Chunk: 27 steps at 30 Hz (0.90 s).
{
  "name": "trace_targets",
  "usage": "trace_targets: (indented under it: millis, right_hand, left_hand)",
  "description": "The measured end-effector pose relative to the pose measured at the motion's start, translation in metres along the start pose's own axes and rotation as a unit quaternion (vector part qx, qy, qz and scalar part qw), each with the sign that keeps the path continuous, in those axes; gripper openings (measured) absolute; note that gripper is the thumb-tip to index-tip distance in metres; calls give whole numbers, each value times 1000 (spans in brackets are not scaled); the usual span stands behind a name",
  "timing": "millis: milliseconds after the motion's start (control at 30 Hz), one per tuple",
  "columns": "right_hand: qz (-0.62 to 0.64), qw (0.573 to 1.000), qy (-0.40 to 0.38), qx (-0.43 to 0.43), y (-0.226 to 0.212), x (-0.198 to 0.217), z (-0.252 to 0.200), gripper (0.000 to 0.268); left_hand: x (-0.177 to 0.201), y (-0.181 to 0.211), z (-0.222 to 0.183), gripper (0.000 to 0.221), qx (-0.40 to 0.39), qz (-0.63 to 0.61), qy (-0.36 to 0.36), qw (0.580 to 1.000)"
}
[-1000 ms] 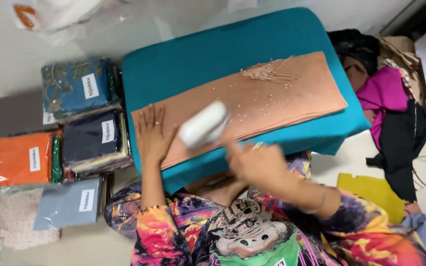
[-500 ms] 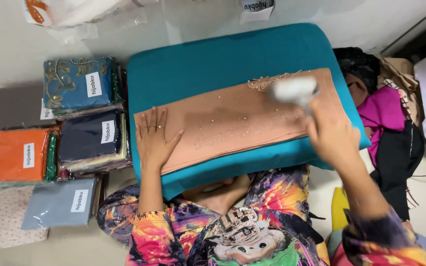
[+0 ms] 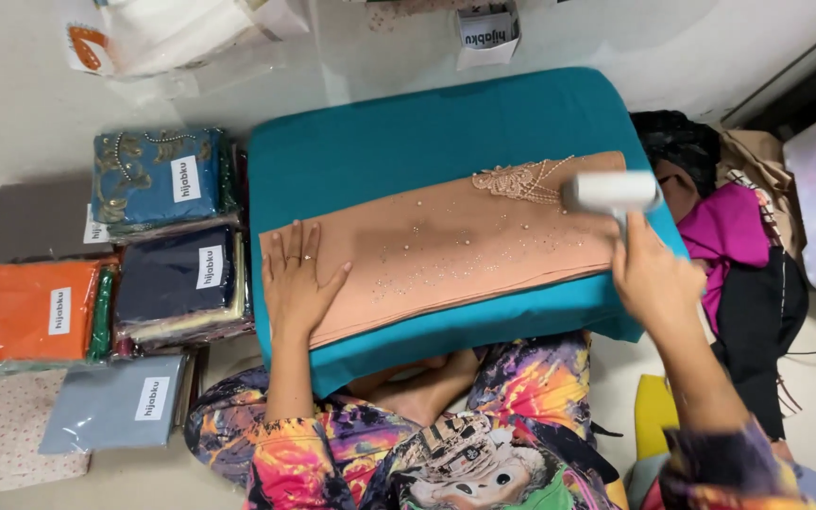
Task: A person prepares a piece of fabric for sale by lint-rolling it, folding it neatly, and placing it into a clear plastic packaging sleeve.
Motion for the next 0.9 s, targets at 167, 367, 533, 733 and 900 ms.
trace_targets:
  millis: [167, 367, 533, 733, 900]
  right_hand:
    - [31, 992, -112, -46, -1, -50, 46, 54]
    - [144, 976, -125, 104, -149, -2, 29, 62]
    - [161, 968, 2, 192, -212, 10, -5, 59]
    - [117, 924, -310, 193, -169, 27, -37, 52]
    - [258, 915, -180, 253, -230, 66, -9, 50]
  left_hand:
    - [9, 2, -2, 87, -7, -29, -17, 999]
    - [5, 0, 0, 87, -8, -62, -38, 997]
    - [8, 1, 1, 83, 0, -60, -47, 997]
    - [6, -3, 0, 79, -2, -74, -43, 996]
    - [29, -15, -9, 86, -7, -376, 70, 924]
Point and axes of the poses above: each hand's wrist, its own z-axis towards the middle knuckle, its own x-axis out of the back of the hand, y = z × x, the point moved 8 cm from there along z, towards the middle knuckle, and after that the axes turned 1 degree about z, right-handed, at the moved point
